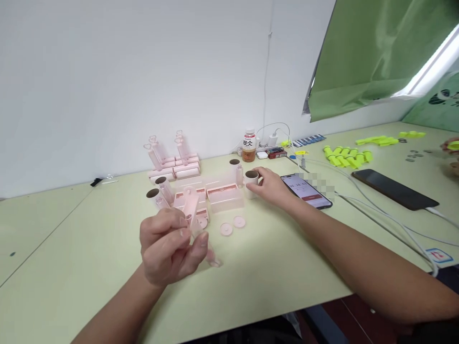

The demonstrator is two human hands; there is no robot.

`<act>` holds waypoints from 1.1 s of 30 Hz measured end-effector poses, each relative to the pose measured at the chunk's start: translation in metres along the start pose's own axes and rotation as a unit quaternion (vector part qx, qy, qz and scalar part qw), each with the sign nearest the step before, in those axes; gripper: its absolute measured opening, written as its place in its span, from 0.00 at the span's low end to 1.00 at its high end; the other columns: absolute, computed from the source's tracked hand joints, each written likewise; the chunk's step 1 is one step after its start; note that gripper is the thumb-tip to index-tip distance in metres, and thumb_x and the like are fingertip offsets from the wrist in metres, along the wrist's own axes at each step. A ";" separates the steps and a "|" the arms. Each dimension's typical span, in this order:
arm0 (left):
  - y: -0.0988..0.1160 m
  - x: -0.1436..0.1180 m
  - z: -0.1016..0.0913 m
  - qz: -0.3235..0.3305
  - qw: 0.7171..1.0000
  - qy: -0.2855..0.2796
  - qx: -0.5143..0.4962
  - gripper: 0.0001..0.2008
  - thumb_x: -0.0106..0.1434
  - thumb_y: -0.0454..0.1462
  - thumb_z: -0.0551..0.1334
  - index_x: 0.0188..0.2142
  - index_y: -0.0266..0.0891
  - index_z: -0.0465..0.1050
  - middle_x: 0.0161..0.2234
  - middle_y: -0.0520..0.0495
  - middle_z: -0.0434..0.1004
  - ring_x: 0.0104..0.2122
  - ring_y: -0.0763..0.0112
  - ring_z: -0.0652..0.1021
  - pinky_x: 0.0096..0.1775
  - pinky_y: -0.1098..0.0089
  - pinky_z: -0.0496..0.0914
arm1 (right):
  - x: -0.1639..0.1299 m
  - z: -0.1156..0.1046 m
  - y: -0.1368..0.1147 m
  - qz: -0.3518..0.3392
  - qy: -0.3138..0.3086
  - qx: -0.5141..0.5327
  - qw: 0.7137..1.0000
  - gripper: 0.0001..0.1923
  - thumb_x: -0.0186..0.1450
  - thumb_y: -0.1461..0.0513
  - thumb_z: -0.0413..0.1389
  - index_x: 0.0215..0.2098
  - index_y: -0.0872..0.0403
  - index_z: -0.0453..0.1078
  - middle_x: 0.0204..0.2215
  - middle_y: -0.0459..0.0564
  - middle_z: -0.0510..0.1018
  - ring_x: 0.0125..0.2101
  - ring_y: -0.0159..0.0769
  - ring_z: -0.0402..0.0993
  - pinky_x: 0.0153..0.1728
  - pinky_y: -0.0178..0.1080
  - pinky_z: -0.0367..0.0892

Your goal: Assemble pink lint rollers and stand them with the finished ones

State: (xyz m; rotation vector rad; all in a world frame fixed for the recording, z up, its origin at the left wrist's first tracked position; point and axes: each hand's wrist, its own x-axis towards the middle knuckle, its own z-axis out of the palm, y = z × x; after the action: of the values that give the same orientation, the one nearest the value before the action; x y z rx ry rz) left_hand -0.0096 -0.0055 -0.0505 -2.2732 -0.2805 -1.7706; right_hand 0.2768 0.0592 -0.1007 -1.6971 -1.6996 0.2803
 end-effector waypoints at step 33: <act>0.001 -0.009 0.010 -0.524 0.627 -0.323 -0.478 0.12 0.61 0.43 0.67 0.32 0.36 0.71 0.26 0.52 0.67 0.27 0.76 0.68 0.31 0.74 0.64 | -0.073 0.015 -0.056 -0.316 -0.273 0.209 0.884 0.11 0.64 0.55 0.59 0.31 0.55 0.71 0.22 0.41 0.65 0.23 0.29 0.59 0.26 0.32 0.57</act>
State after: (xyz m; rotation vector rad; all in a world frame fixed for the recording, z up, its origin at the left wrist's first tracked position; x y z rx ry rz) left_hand -0.0019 -0.0030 -0.0616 -4.1136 -1.2946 -1.4203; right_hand 0.2151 -0.0109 -0.1009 -0.7136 -2.2838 0.7958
